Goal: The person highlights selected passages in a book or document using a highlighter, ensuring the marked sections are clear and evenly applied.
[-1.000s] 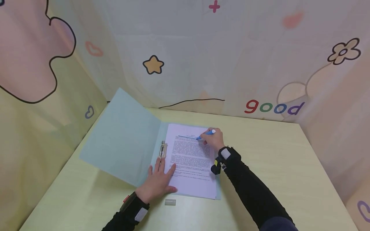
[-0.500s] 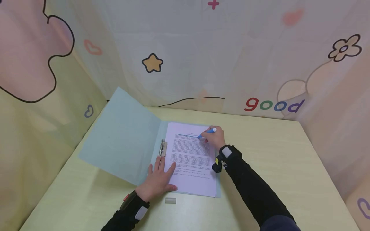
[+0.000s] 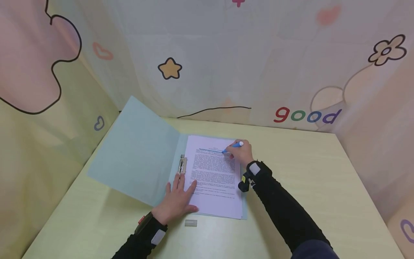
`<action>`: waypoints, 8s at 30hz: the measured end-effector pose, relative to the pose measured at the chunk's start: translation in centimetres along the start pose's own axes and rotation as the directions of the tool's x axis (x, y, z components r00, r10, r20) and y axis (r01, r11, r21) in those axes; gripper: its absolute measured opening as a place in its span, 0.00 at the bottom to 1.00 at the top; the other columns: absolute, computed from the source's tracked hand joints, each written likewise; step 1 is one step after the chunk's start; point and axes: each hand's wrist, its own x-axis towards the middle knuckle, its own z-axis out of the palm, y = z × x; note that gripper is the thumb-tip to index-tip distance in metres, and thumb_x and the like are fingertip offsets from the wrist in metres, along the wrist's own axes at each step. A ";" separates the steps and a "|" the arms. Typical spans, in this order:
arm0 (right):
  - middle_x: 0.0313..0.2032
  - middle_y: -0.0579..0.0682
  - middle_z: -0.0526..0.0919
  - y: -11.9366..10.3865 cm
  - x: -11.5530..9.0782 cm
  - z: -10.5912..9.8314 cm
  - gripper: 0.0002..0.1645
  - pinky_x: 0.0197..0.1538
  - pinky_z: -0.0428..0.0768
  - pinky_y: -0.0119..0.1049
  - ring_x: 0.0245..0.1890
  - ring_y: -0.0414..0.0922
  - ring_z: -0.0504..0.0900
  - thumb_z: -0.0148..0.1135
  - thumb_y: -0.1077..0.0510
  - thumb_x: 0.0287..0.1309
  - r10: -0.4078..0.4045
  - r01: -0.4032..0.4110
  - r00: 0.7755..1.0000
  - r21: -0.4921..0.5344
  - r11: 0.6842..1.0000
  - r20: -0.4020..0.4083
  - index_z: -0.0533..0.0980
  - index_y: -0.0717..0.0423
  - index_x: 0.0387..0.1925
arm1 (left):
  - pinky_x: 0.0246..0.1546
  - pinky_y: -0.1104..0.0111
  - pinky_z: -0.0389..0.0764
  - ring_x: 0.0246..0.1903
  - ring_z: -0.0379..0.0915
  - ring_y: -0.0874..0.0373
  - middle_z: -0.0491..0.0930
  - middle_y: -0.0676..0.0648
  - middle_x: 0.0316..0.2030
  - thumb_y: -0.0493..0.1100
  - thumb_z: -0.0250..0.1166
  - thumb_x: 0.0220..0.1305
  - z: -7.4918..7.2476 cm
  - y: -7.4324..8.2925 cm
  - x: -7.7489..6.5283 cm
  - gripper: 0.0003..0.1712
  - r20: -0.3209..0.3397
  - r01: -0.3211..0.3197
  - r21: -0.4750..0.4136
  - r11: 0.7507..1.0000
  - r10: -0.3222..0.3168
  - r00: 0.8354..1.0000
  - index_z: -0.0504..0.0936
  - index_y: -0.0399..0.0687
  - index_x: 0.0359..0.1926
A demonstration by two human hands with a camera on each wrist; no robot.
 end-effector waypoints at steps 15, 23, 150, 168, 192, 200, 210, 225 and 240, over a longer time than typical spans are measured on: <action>0.25 0.65 0.85 0.0 -0.2 -0.4 0.13 0.21 0.69 0.33 0.21 0.52 0.81 0.63 0.55 0.49 0.000 0.000 1.000 -0.002 1.000 -0.007 0.76 0.64 0.26 | 0.59 0.32 0.52 0.67 0.37 0.31 0.49 0.24 0.68 0.60 0.67 0.48 0.1 0.0 -0.1 0.49 0.000 -0.004 0.003 1.000 0.004 1.000 0.61 0.45 0.68; 0.28 0.67 0.85 -0.1 -0.5 -0.5 0.13 0.21 0.69 0.32 0.23 0.54 0.82 0.63 0.56 0.50 0.014 -0.013 1.000 0.011 1.000 -0.009 0.76 0.64 0.27 | 0.60 0.33 0.51 0.67 0.36 0.31 0.49 0.24 0.68 0.60 0.67 0.48 0.0 0.1 -0.1 0.49 0.013 0.002 -0.012 1.000 -0.002 1.000 0.61 0.45 0.68; 0.24 0.46 0.88 -0.2 -0.9 -2.8 0.09 0.27 0.82 0.28 0.23 0.44 0.84 0.67 0.56 0.50 0.054 -0.054 0.998 0.648 0.760 0.019 0.78 0.58 0.26 | 0.59 0.33 0.53 0.66 0.39 0.30 0.50 0.24 0.67 0.60 0.67 0.49 -0.6 0.1 -0.6 0.48 0.000 -0.013 0.000 1.000 0.013 1.000 0.62 0.45 0.67; 0.29 0.49 0.89 -2.2 0.0 6.6 0.23 0.40 0.84 0.35 0.38 0.52 0.84 0.64 0.59 0.53 0.035 -0.158 0.980 0.656 0.738 0.196 0.74 0.73 0.46 | 0.60 0.35 0.54 0.67 0.38 0.33 0.50 0.26 0.68 0.63 0.65 0.49 0.3 -0.3 -0.2 0.49 0.008 0.006 0.028 1.000 -0.006 1.000 0.61 0.49 0.68; 0.33 0.55 0.89 -3.5 0.1 7.1 0.16 0.40 0.84 0.35 0.37 0.51 0.85 0.66 0.57 0.51 0.048 -0.131 0.982 0.482 0.866 0.182 0.77 0.66 0.38 | 0.60 0.35 0.56 0.67 0.40 0.33 0.53 0.26 0.67 0.62 0.66 0.48 0.1 -0.6 -0.3 0.48 -0.044 -0.004 0.030 1.000 0.005 0.999 0.63 0.48 0.67; 0.41 0.65 0.86 -3.5 0.3 7.3 0.14 0.37 0.84 0.34 0.36 0.50 0.85 0.66 0.58 0.51 0.056 -0.122 0.984 0.418 0.900 0.169 0.77 0.66 0.36 | 0.59 0.36 0.57 0.67 0.42 0.34 0.54 0.26 0.67 0.62 0.66 0.47 -0.1 -0.4 -0.5 0.47 -0.039 -0.006 0.042 0.999 0.008 0.999 0.63 0.48 0.67; 0.26 0.55 0.88 -3.6 0.7 7.4 0.14 0.29 0.76 0.33 0.27 0.47 0.84 0.68 0.54 0.47 0.027 -0.055 0.993 0.259 0.964 0.111 0.80 0.62 0.30 | 0.60 0.36 0.55 0.67 0.38 0.34 0.52 0.26 0.67 0.62 0.66 0.48 0.4 -0.7 -0.5 0.48 -0.074 -0.022 0.010 1.000 0.023 0.997 0.61 0.48 0.68; 0.21 0.54 0.85 -4.1 0.6 7.4 0.14 0.22 0.71 0.33 0.20 0.46 0.81 0.68 0.52 0.46 0.024 -0.041 0.996 0.192 0.981 0.091 0.80 0.61 0.28 | 0.60 0.36 0.56 0.67 0.41 0.34 0.53 0.26 0.67 0.62 0.66 0.48 -0.3 -0.4 -0.6 0.48 -0.031 -0.003 0.041 0.999 0.005 1.000 0.63 0.48 0.67; 0.24 0.58 0.86 -4.4 0.2 7.5 0.13 0.21 0.68 0.33 0.21 0.48 0.81 0.67 0.53 0.48 0.012 -0.022 0.997 0.141 0.990 0.071 0.79 0.60 0.27 | 0.61 0.35 0.54 0.67 0.39 0.34 0.52 0.26 0.68 0.60 0.67 0.48 -0.2 -0.3 -0.6 0.48 -0.027 -0.003 -0.002 1.000 0.003 1.000 0.62 0.47 0.67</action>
